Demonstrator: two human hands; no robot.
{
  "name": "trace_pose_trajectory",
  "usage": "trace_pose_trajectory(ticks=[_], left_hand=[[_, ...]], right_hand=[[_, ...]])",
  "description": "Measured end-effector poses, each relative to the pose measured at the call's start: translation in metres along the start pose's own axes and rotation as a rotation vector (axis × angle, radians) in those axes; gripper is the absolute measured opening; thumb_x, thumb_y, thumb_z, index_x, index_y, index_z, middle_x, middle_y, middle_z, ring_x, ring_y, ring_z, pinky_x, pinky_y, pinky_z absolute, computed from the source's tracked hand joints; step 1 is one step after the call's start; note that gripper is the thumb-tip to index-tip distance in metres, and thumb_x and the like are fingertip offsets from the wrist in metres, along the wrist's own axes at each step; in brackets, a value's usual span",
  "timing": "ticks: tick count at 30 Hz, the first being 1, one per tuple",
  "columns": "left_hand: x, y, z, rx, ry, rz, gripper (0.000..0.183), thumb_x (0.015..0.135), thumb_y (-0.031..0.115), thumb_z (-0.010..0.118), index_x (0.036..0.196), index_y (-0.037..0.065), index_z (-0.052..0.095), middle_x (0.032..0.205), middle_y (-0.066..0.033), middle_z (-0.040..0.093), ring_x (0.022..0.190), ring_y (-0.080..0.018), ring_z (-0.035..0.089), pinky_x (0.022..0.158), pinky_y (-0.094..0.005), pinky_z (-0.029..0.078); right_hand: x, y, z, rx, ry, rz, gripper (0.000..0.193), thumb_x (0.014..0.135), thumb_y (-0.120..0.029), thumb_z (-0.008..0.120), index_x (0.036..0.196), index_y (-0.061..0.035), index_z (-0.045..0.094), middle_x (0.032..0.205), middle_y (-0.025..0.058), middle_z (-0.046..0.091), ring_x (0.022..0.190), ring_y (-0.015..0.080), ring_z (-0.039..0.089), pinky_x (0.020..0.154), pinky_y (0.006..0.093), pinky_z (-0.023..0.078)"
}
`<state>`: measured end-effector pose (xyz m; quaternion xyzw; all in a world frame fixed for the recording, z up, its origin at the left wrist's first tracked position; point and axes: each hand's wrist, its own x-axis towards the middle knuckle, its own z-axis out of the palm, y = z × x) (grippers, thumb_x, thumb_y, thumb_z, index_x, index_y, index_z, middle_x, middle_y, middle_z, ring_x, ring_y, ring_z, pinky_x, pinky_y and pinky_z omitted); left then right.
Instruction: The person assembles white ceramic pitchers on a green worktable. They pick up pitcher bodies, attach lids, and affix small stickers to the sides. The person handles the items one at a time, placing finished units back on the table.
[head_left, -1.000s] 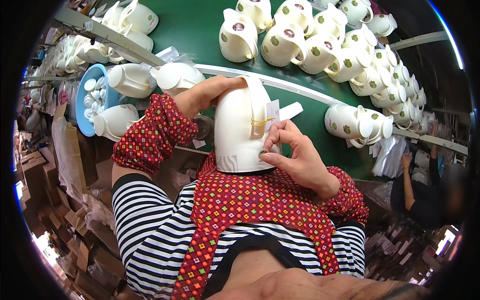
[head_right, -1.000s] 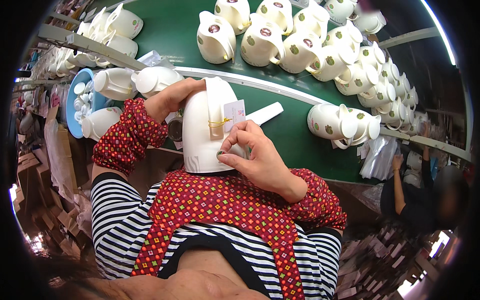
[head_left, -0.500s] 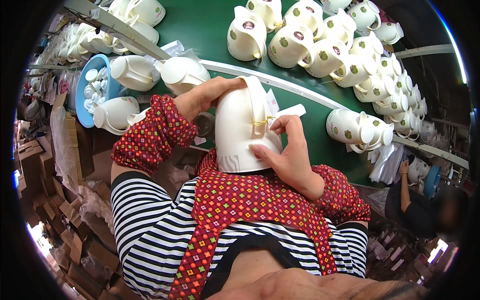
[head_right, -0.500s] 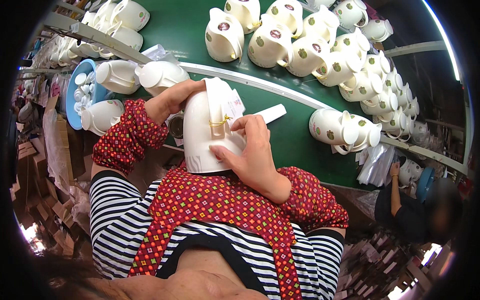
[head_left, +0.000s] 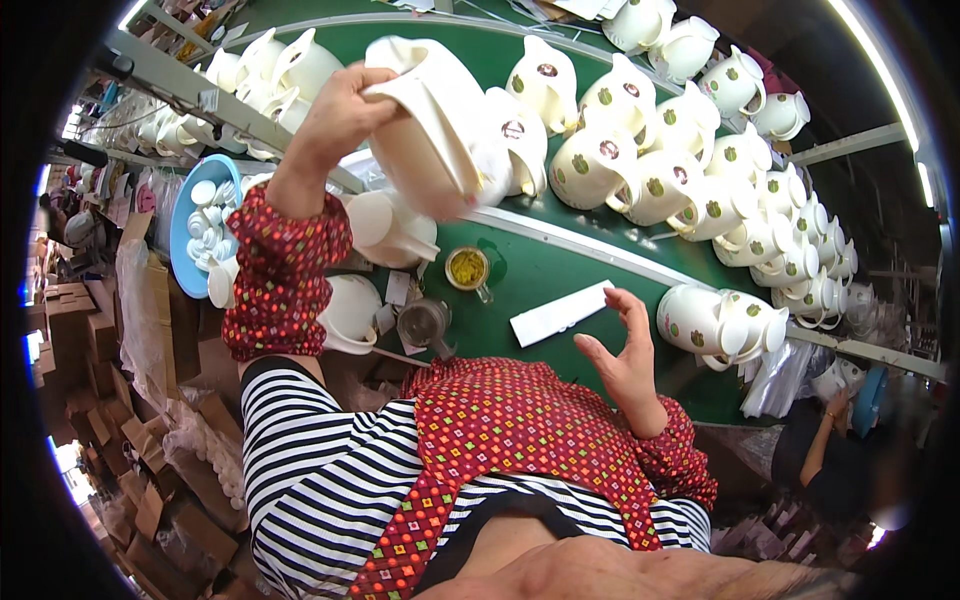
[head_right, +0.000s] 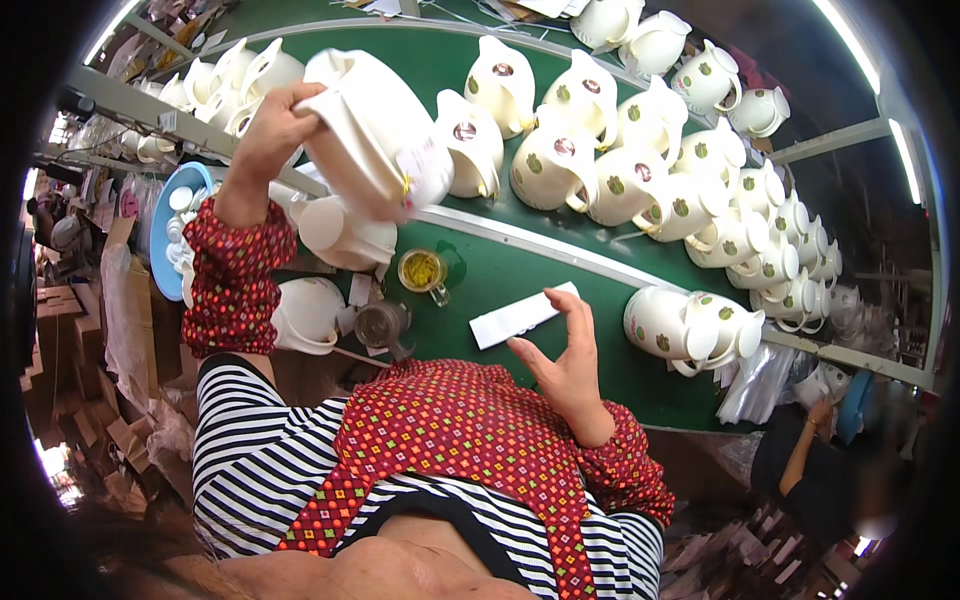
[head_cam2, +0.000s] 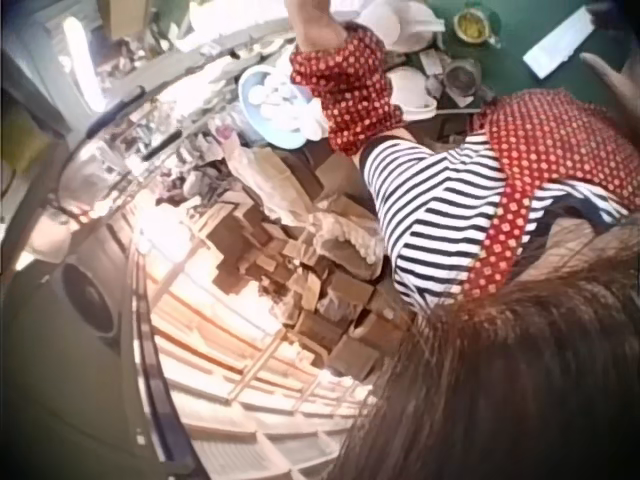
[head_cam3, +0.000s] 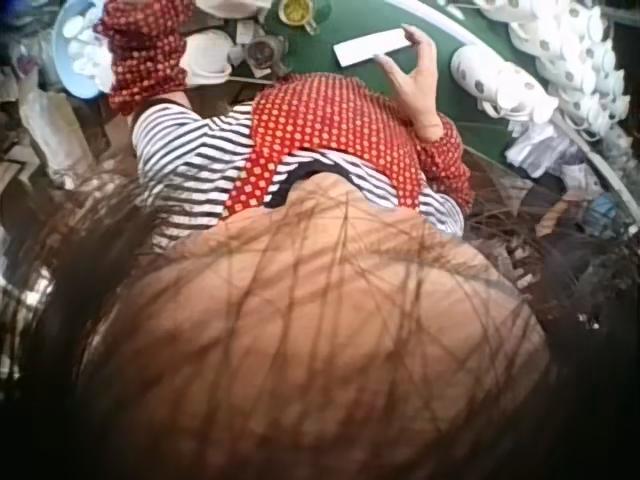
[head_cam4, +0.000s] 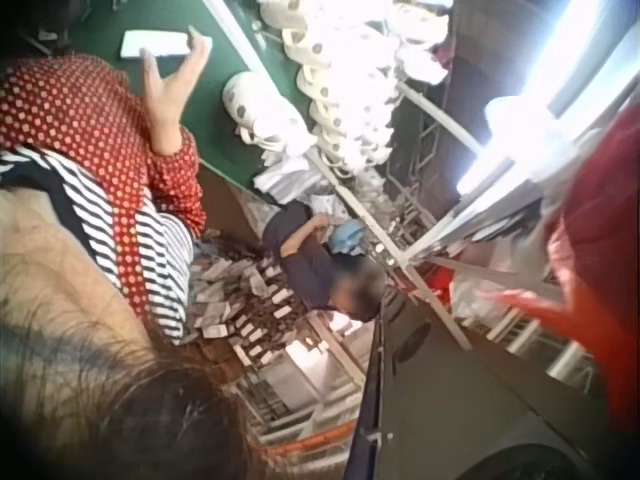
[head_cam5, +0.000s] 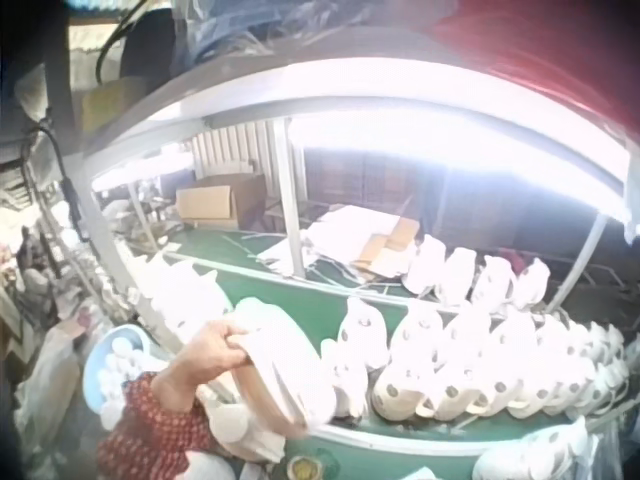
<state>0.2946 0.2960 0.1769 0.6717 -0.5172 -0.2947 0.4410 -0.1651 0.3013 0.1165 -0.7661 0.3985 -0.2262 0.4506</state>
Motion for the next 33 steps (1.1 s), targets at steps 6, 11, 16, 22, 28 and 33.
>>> trace_pose_trajectory(ticks=[6, 11, 16, 22, 28, 33], left_hand=[[0.11, -0.12, -0.001, 0.572, 0.222, 0.205, 0.043, 0.078, 0.019, 0.078, 0.121, 0.014, 0.075, 0.145, -0.0188, 0.051, 0.131, -0.038, 0.053, 0.114, -0.0427, 0.043], [0.166, -0.19, 0.034, 0.634, 0.162, 0.267, 0.04, 0.083, 0.019, 0.077, 0.121, 0.01, 0.075, 0.155, -0.0203, 0.043, 0.139, -0.0394, 0.048, 0.117, -0.0425, 0.041], [0.193, -0.228, 0.075, 0.626, 0.103, 0.222, 0.041, 0.085, 0.017, 0.074, 0.126, 0.012, 0.074, 0.162, -0.0232, 0.034, 0.145, -0.0403, 0.042, 0.122, -0.0409, 0.035], [0.2, -0.228, 0.056, 0.886, -0.134, 0.321, 0.074, 0.079, 0.01, 0.072, 0.145, -0.008, 0.044, 0.144, -0.0387, 0.045, 0.139, -0.0557, 0.037, 0.121, -0.0555, 0.031], [0.107, -0.111, 0.065, 0.803, -0.034, 0.251, 0.076, 0.084, 0.026, 0.077, 0.148, 0.0, 0.045, 0.155, -0.0286, 0.043, 0.144, -0.0481, 0.038, 0.121, -0.053, 0.031], [-0.034, -0.021, 0.125, 0.484, -0.412, 0.236, 0.07, 0.087, 0.027, 0.081, 0.145, 0.006, 0.051, 0.152, -0.0256, 0.047, 0.142, -0.0402, 0.046, 0.119, -0.0462, 0.038]], right_hand=[[0.013, 0.044, 0.011, -0.023, 0.029, 0.094, 0.043, 0.085, -0.015, 0.081, 0.121, -0.0008, 0.064, 0.119, 0.0119, 0.063, 0.113, 0.0247, 0.06, 0.101, 0.0363, 0.047], [0.034, 0.08, 0.013, -0.163, -0.013, 0.147, 0.037, 0.084, -0.013, 0.081, 0.115, -0.0011, 0.066, 0.116, 0.0153, 0.066, 0.11, 0.0315, 0.064, 0.097, 0.0391, 0.05], [0.051, 0.122, 0.018, -0.391, -0.11, 0.112, 0.04, 0.081, -0.016, 0.082, 0.117, -0.006, 0.066, 0.118, 0.0154, 0.064, 0.116, 0.0376, 0.059, 0.101, 0.0459, 0.045], [0.066, 0.159, 0.03, -0.614, -0.394, -0.043, 0.076, 0.07, -0.013, 0.088, 0.138, -0.0101, 0.055, 0.137, 0.0176, 0.056, 0.131, 0.0385, 0.051, 0.112, 0.0489, 0.04], [0.069, 0.176, 0.061, -0.834, -0.684, -0.246, 0.086, 0.067, -0.022, 0.091, 0.144, -0.0155, 0.052, 0.138, 0.0148, 0.053, 0.139, 0.0368, 0.044, 0.118, 0.0621, 0.029], [0.055, 0.225, 0.075, -0.787, -0.656, -0.364, 0.041, 0.076, -0.016, 0.078, 0.114, -0.0114, 0.064, 0.108, 0.0107, 0.061, 0.117, 0.0334, 0.056, 0.112, 0.0563, 0.036]])
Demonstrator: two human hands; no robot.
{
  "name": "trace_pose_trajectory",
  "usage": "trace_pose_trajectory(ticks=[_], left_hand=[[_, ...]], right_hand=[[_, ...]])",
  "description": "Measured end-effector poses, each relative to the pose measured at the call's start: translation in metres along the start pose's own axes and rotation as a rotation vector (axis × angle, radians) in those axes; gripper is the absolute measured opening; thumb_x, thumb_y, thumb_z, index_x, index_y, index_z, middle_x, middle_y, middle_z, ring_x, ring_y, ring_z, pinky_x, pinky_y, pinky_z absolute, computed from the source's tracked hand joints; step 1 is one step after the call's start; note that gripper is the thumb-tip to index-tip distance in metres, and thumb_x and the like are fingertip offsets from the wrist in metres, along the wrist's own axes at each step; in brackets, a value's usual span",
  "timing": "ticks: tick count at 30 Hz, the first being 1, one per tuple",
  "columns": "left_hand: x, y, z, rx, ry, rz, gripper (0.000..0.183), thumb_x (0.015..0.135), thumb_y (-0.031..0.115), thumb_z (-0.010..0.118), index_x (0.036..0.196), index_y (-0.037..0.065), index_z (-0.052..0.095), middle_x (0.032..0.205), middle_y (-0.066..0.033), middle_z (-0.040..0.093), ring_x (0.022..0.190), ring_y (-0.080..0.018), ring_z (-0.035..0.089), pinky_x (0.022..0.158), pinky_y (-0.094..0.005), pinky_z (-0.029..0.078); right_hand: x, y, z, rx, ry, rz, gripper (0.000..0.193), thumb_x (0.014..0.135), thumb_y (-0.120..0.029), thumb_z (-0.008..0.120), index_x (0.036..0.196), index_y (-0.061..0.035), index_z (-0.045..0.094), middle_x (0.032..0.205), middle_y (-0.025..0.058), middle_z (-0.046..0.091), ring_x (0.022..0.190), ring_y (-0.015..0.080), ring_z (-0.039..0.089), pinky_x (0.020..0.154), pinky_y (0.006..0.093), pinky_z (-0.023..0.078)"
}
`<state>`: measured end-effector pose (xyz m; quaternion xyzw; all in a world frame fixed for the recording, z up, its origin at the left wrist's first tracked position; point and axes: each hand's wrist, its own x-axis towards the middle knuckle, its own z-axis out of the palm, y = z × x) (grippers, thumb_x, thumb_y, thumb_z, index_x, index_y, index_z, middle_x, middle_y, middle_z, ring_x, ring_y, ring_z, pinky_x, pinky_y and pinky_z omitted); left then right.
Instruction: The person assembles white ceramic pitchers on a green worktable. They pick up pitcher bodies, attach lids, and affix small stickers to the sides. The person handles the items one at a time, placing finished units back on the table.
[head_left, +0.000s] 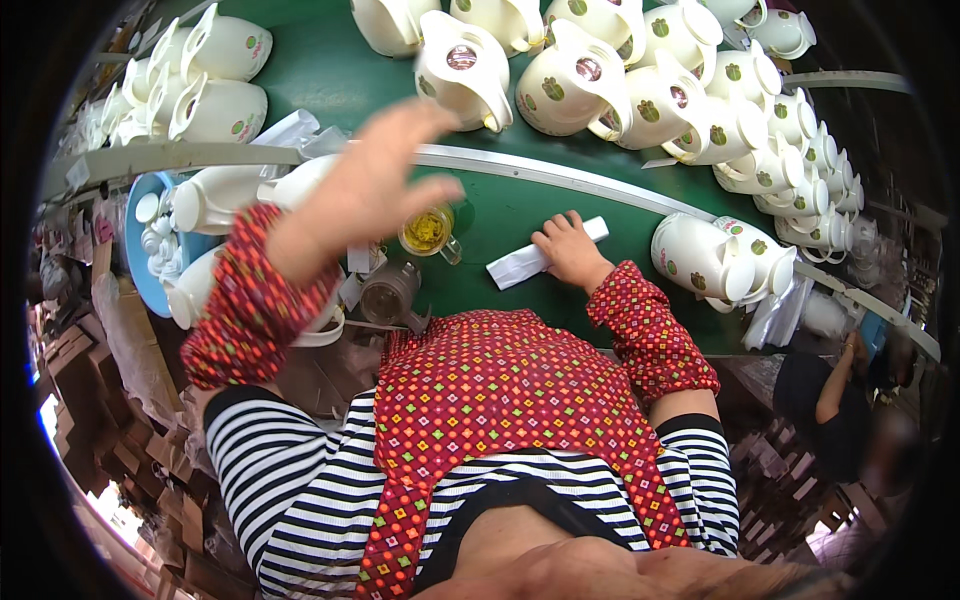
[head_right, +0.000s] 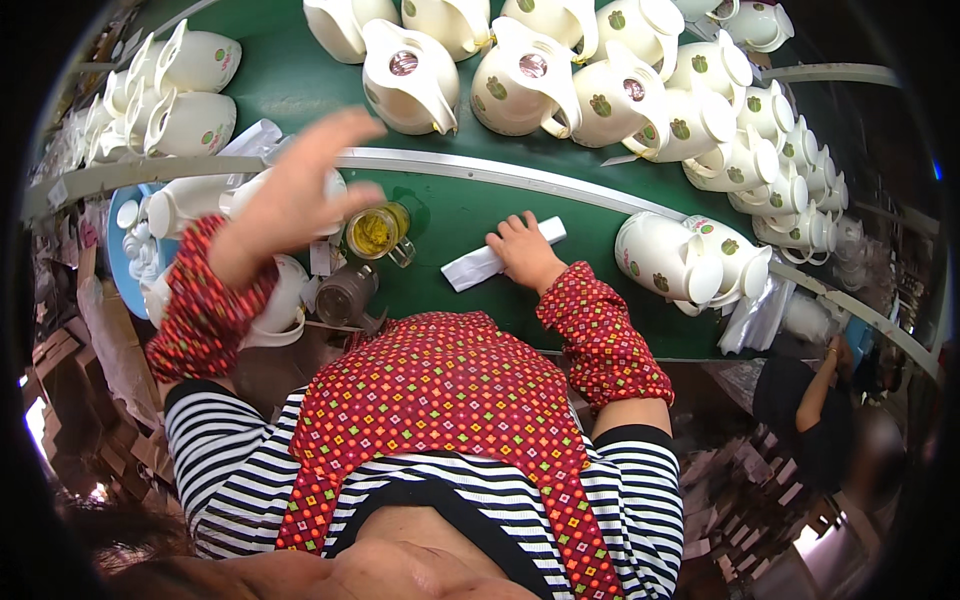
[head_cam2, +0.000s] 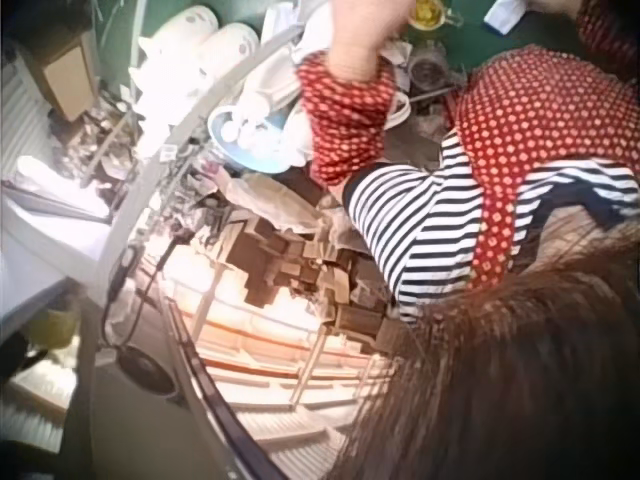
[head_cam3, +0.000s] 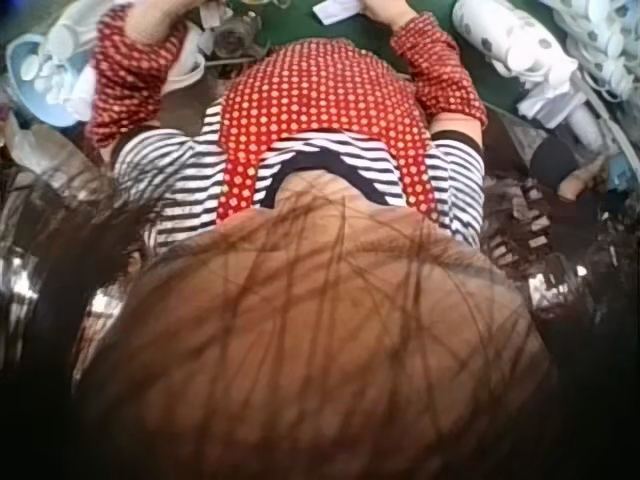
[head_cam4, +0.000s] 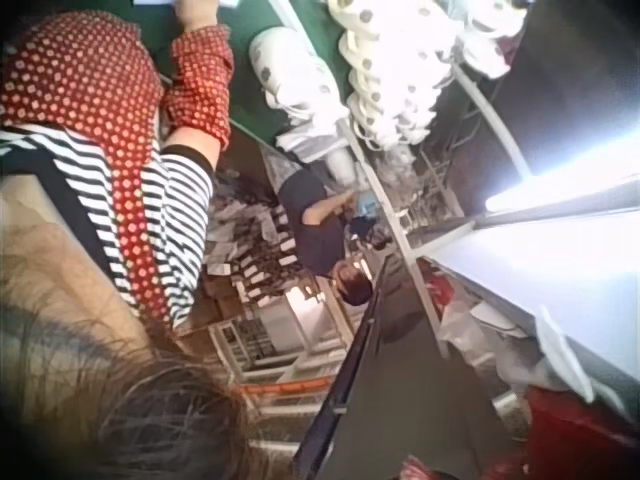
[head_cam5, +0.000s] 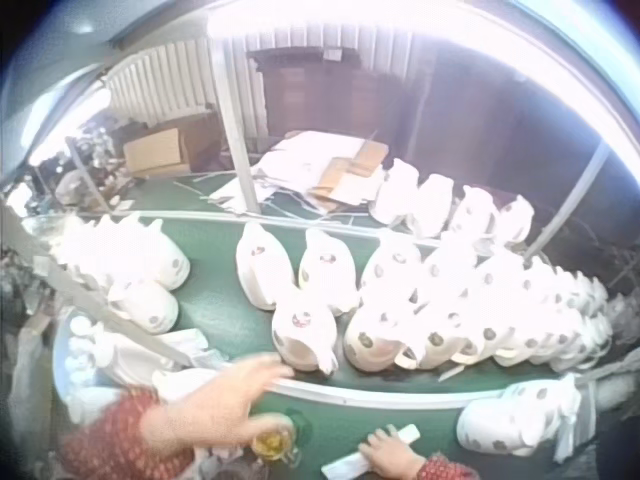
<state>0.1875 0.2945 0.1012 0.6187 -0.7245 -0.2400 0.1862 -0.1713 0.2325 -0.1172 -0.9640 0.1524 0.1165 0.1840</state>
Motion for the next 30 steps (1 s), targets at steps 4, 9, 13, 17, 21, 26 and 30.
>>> trace_pose_trajectory(ticks=[4, 9, 13, 17, 21, 26, 30], left_hand=[[-0.045, 0.065, 0.059, -0.212, -0.127, -0.058, 0.074, 0.082, 0.023, 0.084, 0.146, 0.008, 0.051, 0.152, -0.0232, 0.047, 0.144, -0.0416, 0.043, 0.12, -0.0468, 0.036], [-0.055, 0.094, 0.122, -0.171, 0.029, -0.008, 0.1, 0.071, 0.012, 0.091, 0.157, 0.018, 0.04, 0.165, -0.0225, 0.025, 0.15, -0.0455, 0.031, 0.122, -0.0491, 0.033], [-0.051, 0.115, 0.113, -0.324, 0.091, -0.051, 0.103, 0.074, 0.012, 0.091, 0.16, 0.015, 0.034, 0.161, -0.0231, 0.032, 0.147, -0.0408, 0.04, 0.12, -0.0483, 0.036], [-0.063, 0.115, 0.12, -1.004, 0.174, -0.342, 0.094, 0.086, 0.002, 0.082, 0.161, 0.007, 0.025, 0.149, -0.0139, 0.046, 0.122, -0.0207, 0.06, 0.101, -0.0347, 0.054], [-0.083, 0.125, 0.121, -1.064, 0.299, -0.213, 0.013, 0.097, 0.0, 0.068, 0.109, -0.003, 0.071, 0.105, -0.0078, 0.073, 0.098, -0.0124, 0.068, 0.087, -0.0273, 0.056], [-0.1, 0.121, 0.123, -1.096, 0.413, 0.094, 0.022, 0.082, -0.005, 0.079, 0.102, 0.002, 0.072, 0.12, -0.0169, 0.073, 0.118, -0.0297, 0.068, 0.099, -0.038, 0.055], [-0.106, 0.123, 0.125, -1.18, 0.459, 0.041, 0.022, 0.085, -0.001, 0.079, 0.103, 0.003, 0.068, 0.12, -0.0187, 0.072, 0.119, -0.0327, 0.068, 0.101, -0.0415, 0.055]], right_hand=[[-0.014, 0.002, -0.01, 0.297, 0.055, 0.173, 0.03, 0.083, -0.021, 0.077, 0.106, -0.0051, 0.066, 0.097, 0.0148, 0.069, 0.101, 0.0367, 0.066, 0.096, 0.0466, 0.049], [-0.033, -0.021, -0.092, 1.096, -0.11, 0.333, 0.045, 0.094, -0.032, 0.075, 0.125, -0.0002, 0.067, 0.101, 0.0125, 0.075, 0.091, 0.0226, 0.07, 0.083, 0.036, 0.054], [-0.061, -0.051, -0.132, 1.488, -0.133, 0.298, 0.041, 0.098, -0.032, 0.072, 0.125, -0.0008, 0.067, 0.1, 0.0073, 0.073, 0.089, 0.0115, 0.066, 0.08, 0.0299, 0.053], [-0.078, -0.087, -0.146, 1.032, 0.351, 0.122, 0.035, 0.089, -0.018, 0.079, 0.118, -0.0013, 0.067, 0.099, 0.0127, 0.072, 0.088, 0.0216, 0.069, 0.082, 0.0337, 0.054], [-0.095, -0.107, -0.158, 0.347, 0.577, -0.015, 0.058, 0.075, -0.018, 0.086, 0.128, -0.0085, 0.065, 0.106, 0.011, 0.069, 0.105, 0.0355, 0.065, 0.099, 0.0431, 0.049], [-0.111, -0.117, -0.186, 0.667, 0.481, -0.016, 0.083, 0.069, -0.023, 0.092, 0.143, -0.0123, 0.056, 0.112, 0.0142, 0.069, 0.112, 0.0385, 0.061, 0.107, 0.0458, 0.044], [-0.112, -0.112, -0.178, 0.381, 0.485, -0.008, 0.082, 0.068, -0.03, 0.093, 0.14, -0.0118, 0.059, 0.115, 0.0137, 0.068, 0.111, 0.035, 0.062, 0.105, 0.0446, 0.045]])
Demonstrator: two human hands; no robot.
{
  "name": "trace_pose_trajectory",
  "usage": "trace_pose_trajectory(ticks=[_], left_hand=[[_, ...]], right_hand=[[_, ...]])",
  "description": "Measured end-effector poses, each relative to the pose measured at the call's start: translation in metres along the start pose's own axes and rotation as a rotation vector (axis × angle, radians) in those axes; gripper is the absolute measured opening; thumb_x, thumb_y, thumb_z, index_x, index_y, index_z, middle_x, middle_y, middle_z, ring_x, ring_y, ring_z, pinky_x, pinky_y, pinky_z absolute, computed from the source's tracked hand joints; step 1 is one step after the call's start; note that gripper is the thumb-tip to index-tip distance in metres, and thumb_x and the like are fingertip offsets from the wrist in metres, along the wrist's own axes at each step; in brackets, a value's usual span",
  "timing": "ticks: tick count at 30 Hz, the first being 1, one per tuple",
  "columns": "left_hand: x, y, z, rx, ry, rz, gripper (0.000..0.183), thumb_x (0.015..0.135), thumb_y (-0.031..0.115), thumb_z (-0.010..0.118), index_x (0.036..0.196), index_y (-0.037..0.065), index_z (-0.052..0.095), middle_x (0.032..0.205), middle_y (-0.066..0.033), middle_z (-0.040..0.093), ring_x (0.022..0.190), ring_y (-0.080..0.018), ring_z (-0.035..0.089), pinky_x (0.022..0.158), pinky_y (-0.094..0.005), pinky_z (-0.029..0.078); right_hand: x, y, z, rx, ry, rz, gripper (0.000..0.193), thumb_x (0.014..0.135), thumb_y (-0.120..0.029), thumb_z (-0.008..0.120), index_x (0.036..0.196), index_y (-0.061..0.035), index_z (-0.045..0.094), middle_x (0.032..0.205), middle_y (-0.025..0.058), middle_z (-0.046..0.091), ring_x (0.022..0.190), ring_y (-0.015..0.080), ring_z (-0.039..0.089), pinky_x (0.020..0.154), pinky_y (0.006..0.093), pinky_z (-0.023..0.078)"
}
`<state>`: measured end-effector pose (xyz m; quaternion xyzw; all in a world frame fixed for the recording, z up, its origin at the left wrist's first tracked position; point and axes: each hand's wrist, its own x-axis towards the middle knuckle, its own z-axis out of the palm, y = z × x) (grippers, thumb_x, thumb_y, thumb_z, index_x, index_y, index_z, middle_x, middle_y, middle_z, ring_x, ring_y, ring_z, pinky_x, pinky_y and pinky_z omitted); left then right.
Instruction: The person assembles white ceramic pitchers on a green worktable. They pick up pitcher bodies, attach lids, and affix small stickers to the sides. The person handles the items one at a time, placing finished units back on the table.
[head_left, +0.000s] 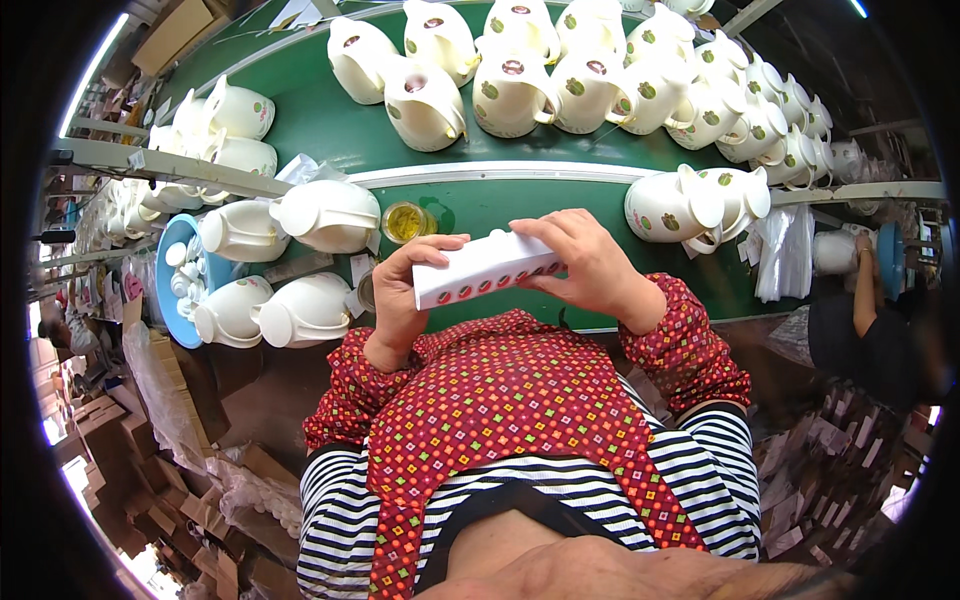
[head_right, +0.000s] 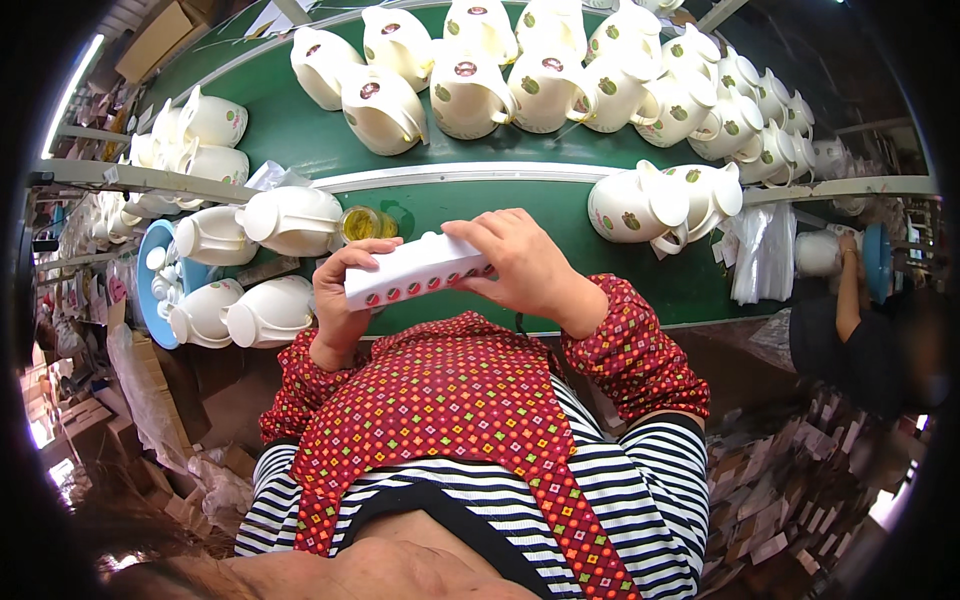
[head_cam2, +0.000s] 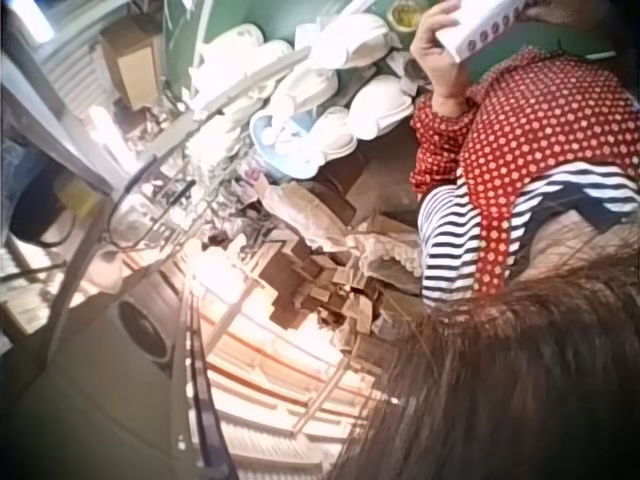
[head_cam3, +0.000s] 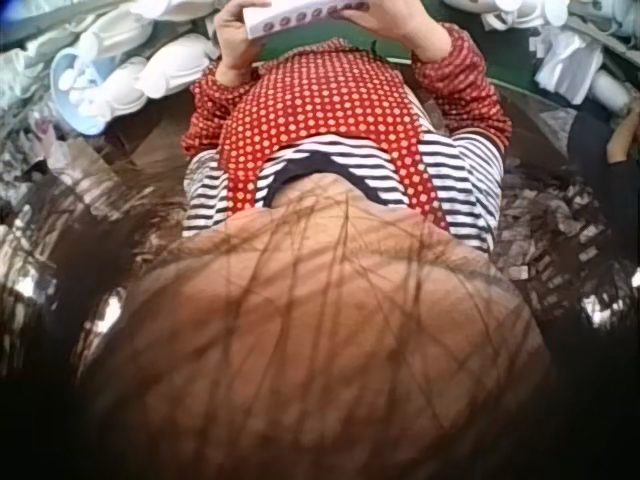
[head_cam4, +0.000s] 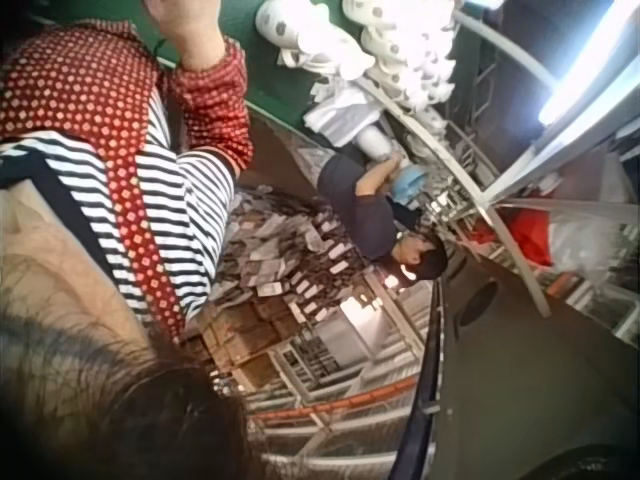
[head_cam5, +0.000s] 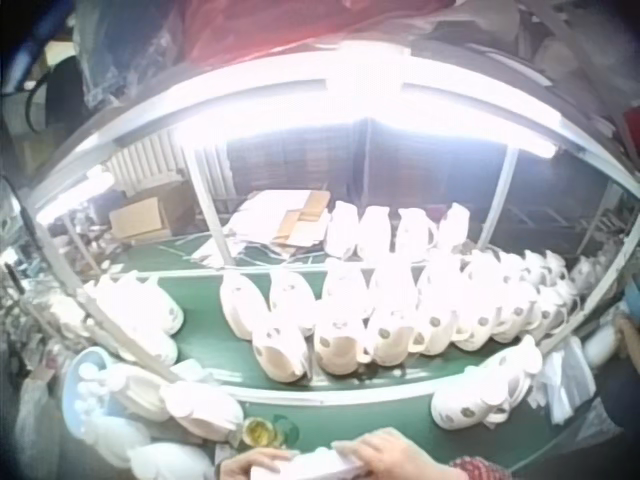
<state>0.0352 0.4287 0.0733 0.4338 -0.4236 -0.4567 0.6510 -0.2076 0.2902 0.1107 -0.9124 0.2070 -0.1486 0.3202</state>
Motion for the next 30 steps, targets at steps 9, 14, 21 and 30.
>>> trace_pose_trajectory(ticks=[9, 14, 21, 30], left_hand=[[-0.013, -0.012, 0.02, -0.308, 0.274, -0.312, 0.022, 0.091, -0.007, 0.07, 0.112, -0.001, 0.067, 0.119, -0.0194, 0.072, 0.108, -0.0237, 0.07, 0.093, -0.037, 0.06], [-0.008, -0.009, 0.009, 0.008, 0.284, -0.356, 0.038, 0.091, -0.017, 0.051, 0.124, -0.003, 0.063, 0.133, -0.0168, 0.064, 0.122, -0.0221, 0.063, 0.106, -0.0338, 0.052], [0.024, 0.054, 0.019, 1.044, -0.199, 0.369, 0.05, 0.073, 0.021, 0.09, 0.118, 0.009, 0.073, 0.133, -0.0134, 0.064, 0.133, -0.0353, 0.055, 0.118, -0.0562, 0.035], [0.034, 0.037, 0.026, 0.916, -0.231, 0.322, 0.025, 0.072, 0.008, 0.086, 0.095, 0.009, 0.076, 0.082, -0.0038, 0.067, 0.087, -0.0251, 0.065, 0.101, -0.0489, 0.05]], right_hand=[[0.008, -0.024, 0.03, -0.188, 0.267, -0.143, 0.061, 0.07, -0.011, 0.086, 0.127, -0.0063, 0.065, 0.117, 0.0119, 0.066, 0.106, 0.033, 0.064, 0.092, 0.0454, 0.052], [0.009, -0.02, 0.027, -0.075, 0.203, -0.06, 0.047, 0.072, -0.004, 0.08, 0.117, -0.0027, 0.068, 0.092, 0.0107, 0.066, 0.085, 0.0298, 0.065, 0.076, 0.041, 0.053], [0.008, -0.022, 0.019, -0.14, 0.224, -0.016, 0.034, 0.072, -0.004, 0.079, 0.105, -0.0068, 0.072, 0.085, 0.0064, 0.068, 0.078, 0.0263, 0.067, 0.068, 0.039, 0.055], [0.01, -0.03, 0.015, -0.135, 0.269, -0.065, 0.024, 0.074, -0.011, 0.081, 0.097, -0.0095, 0.072, 0.083, 0.0058, 0.069, 0.076, 0.0243, 0.069, 0.068, 0.038, 0.055]])
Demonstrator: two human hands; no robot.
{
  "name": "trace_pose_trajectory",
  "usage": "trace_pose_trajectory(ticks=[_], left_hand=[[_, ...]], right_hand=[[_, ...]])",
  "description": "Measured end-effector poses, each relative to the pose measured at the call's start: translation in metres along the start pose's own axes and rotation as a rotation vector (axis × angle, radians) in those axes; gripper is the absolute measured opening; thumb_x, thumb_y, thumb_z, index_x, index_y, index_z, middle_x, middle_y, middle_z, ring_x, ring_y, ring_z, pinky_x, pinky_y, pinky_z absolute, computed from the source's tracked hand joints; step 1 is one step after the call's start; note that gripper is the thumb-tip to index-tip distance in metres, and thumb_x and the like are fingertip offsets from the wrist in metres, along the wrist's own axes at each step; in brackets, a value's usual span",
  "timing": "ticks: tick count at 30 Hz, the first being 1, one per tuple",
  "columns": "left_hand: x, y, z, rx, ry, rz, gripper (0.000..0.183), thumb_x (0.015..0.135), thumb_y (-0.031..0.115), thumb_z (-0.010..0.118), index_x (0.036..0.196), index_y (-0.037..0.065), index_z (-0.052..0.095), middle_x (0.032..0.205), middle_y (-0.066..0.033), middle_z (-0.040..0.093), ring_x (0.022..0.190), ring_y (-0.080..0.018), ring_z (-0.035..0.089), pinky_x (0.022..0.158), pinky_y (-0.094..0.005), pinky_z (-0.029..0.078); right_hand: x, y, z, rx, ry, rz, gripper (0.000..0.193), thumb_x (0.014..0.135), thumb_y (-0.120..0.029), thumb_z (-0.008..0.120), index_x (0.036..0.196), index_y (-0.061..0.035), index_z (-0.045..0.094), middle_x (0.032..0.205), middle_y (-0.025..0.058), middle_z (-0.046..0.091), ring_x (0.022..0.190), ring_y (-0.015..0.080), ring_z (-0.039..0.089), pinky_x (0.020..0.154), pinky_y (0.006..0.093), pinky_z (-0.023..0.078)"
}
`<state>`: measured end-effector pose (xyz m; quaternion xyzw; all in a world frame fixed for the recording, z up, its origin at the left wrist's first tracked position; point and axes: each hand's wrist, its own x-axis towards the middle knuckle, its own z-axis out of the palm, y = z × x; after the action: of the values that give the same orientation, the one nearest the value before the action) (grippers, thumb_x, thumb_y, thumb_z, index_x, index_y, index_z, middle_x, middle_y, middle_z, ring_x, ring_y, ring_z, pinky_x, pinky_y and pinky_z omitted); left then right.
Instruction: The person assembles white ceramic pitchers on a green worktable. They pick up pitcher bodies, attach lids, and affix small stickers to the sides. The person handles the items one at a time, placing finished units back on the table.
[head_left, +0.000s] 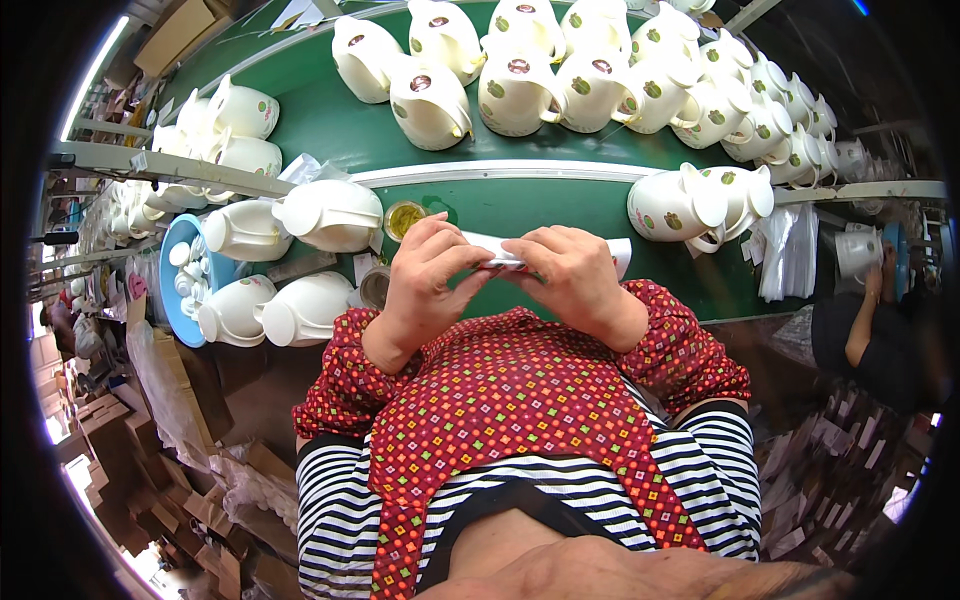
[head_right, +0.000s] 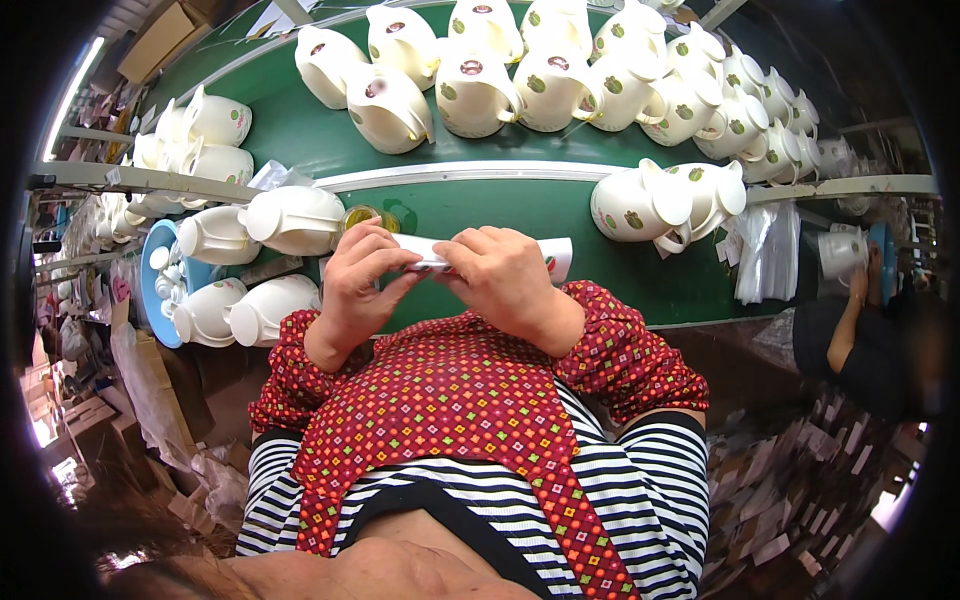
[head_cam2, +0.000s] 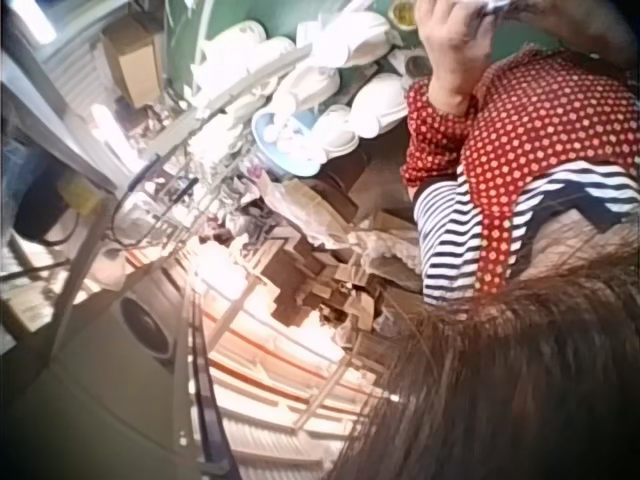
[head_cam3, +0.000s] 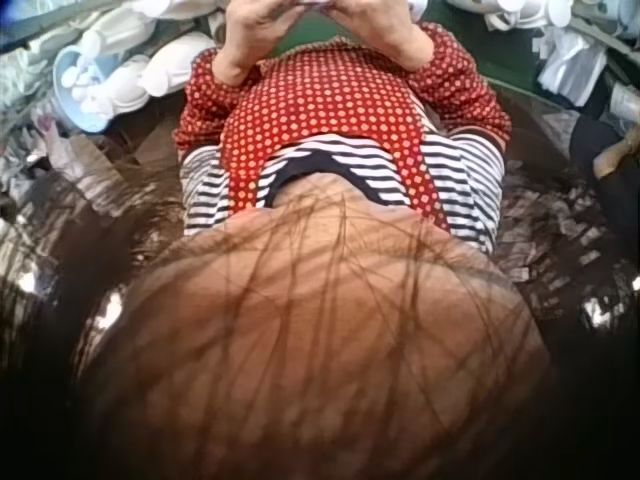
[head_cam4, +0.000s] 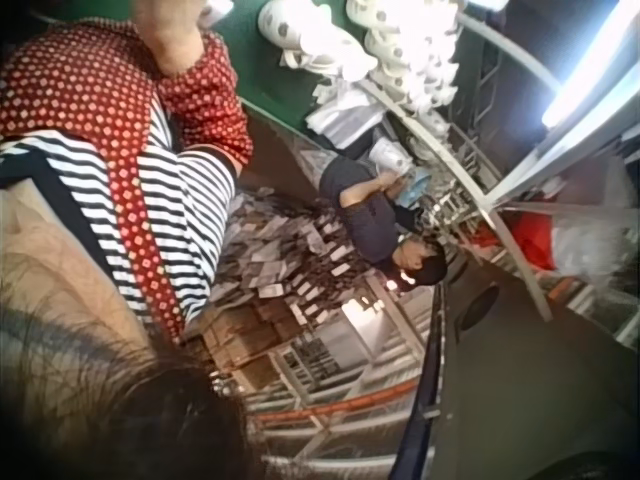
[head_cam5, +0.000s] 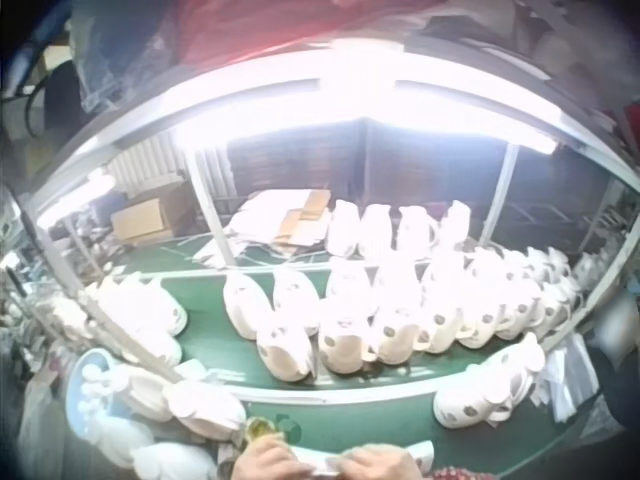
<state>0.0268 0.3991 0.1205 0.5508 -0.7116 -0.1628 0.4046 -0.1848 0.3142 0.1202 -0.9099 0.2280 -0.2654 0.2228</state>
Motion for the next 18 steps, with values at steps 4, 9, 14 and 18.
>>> trace_pose_trajectory(ticks=[4, 9, 14, 18], left_hand=[[0.001, 0.001, 0.0, -0.103, 0.004, -0.086, 0.02, 0.072, 0.004, 0.085, 0.089, 0.007, 0.075, 0.075, -0.0054, 0.064, 0.079, -0.0262, 0.064, 0.093, -0.0428, 0.051], [0.003, 0.006, -0.004, -0.167, -0.013, -0.216, 0.012, 0.076, 0.003, 0.084, 0.084, 0.004, 0.075, 0.073, -0.0063, 0.063, 0.071, -0.0236, 0.059, 0.071, -0.0354, 0.048], [0.0, -0.004, -0.012, -0.326, -0.013, -0.375, 0.009, 0.084, 0.005, 0.082, 0.087, -0.001, 0.076, 0.074, -0.0067, 0.062, 0.069, -0.0165, 0.055, 0.062, -0.0303, 0.043], [0.0, -0.007, -0.017, -0.372, -0.047, -0.439, 0.01, 0.088, 0.007, 0.081, 0.09, -0.002, 0.076, 0.075, -0.0056, 0.063, 0.07, -0.0127, 0.055, 0.062, -0.0281, 0.042]], right_hand=[[0.0, 0.0, 0.0, 0.035, 0.045, -0.031, 0.021, 0.076, -0.015, 0.083, 0.093, -0.0089, 0.072, 0.081, 0.0059, 0.071, 0.075, 0.0252, 0.069, 0.072, 0.0382, 0.054], [0.002, 0.005, -0.003, 0.062, 0.079, -0.082, 0.021, 0.077, -0.017, 0.084, 0.092, -0.0078, 0.072, 0.084, 0.0066, 0.074, 0.077, 0.0258, 0.071, 0.077, 0.0382, 0.056], [-0.001, 0.016, -0.023, 0.076, 0.023, -0.044, 0.024, 0.079, -0.02, 0.085, 0.098, -0.0076, 0.075, 0.089, 0.0071, 0.076, 0.08, 0.0253, 0.073, 0.082, 0.0421, 0.057], [-0.002, 0.022, -0.03, 0.048, 0.035, -0.073, 0.029, 0.079, -0.024, 0.086, 0.101, -0.008, 0.075, 0.087, 0.0056, 0.075, 0.078, 0.0235, 0.071, 0.083, 0.0406, 0.056]])
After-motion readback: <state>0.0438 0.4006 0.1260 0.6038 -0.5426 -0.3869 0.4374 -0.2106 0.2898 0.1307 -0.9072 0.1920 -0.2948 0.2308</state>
